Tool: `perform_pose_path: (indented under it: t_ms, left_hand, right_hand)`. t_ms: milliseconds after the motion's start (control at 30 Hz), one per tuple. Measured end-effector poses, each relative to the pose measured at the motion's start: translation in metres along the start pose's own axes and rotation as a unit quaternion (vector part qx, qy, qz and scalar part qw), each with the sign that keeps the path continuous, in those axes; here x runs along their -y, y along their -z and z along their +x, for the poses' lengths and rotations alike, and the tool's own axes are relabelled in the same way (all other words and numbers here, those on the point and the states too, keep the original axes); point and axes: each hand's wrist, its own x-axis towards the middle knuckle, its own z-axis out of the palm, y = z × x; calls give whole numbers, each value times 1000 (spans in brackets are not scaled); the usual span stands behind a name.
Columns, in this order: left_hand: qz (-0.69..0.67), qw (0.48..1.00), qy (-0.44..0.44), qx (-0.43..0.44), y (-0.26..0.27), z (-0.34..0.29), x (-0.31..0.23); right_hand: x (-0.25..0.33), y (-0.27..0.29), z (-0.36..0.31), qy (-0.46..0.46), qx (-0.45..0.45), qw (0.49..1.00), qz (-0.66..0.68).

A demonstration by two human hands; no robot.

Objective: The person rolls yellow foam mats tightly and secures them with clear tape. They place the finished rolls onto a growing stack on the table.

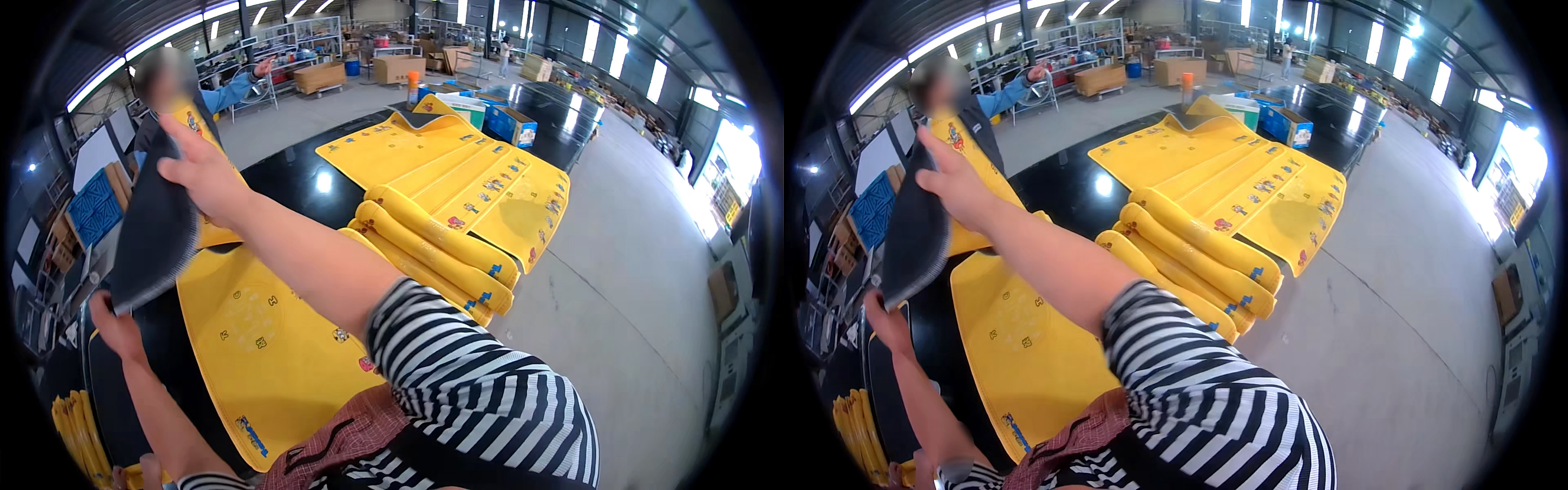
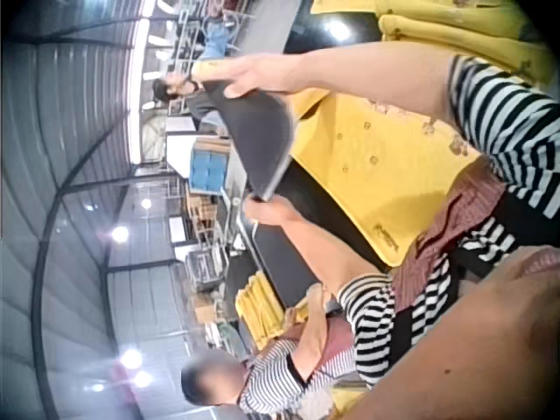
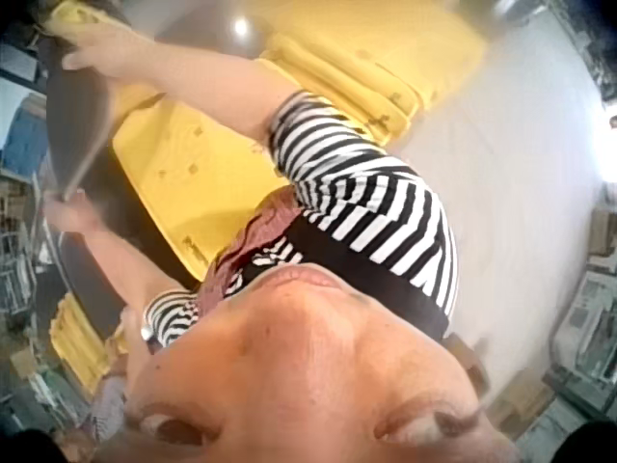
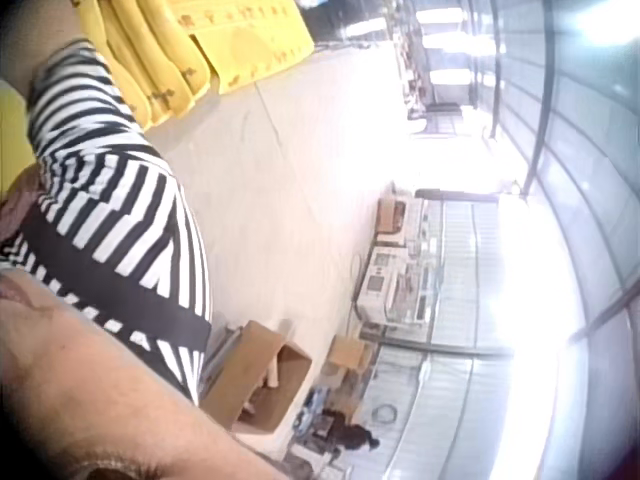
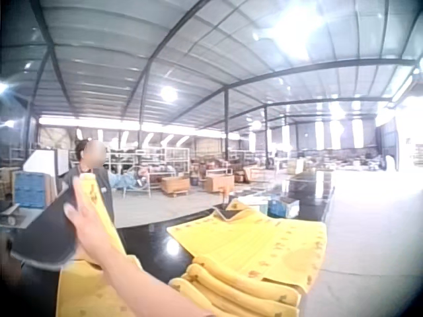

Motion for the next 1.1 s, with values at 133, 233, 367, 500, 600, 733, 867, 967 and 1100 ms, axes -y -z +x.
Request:
perform_pose_path:
  t_ms: [133,233,367,500,600,733,867,967,1100]
  left_hand:
    - [67,985,-82,136,20,-124,-17]
    - [62,909,18,411,14,-222,-37]
    - [153,840,-130,504,6,-306,-55]
    - [161,833,-187,496,21,-327,-42]
    - [150,820,-222,506,32,-315,-55]
    - [155,693,-197,676,58,-329,-86]
    - [90,766,-111,627,55,-384,-57]
    - [37,830,-114,544,70,-406,-32]
    - [-39,892,-106,438,72,-456,30]
  right_hand:
    - [13,60,-133,-72,-20,941,-330]
    - [-42,110,-272,-289,-59,854,-429]
    - [-119,146,-407,-460,-48,699,-546]
    - [-37,74,-359,-653,-98,648,-380]
    - [-37,77,-374,-618,-92,659,-419]
    - [-57,92,-405,-563,-19,662,-495]
    - [-40,76,-399,-581,-6,637,-507]
    - [-26,78,-410,-579,-22,641,-503]
    - [-17,73,-436,-552,-46,684,-475]
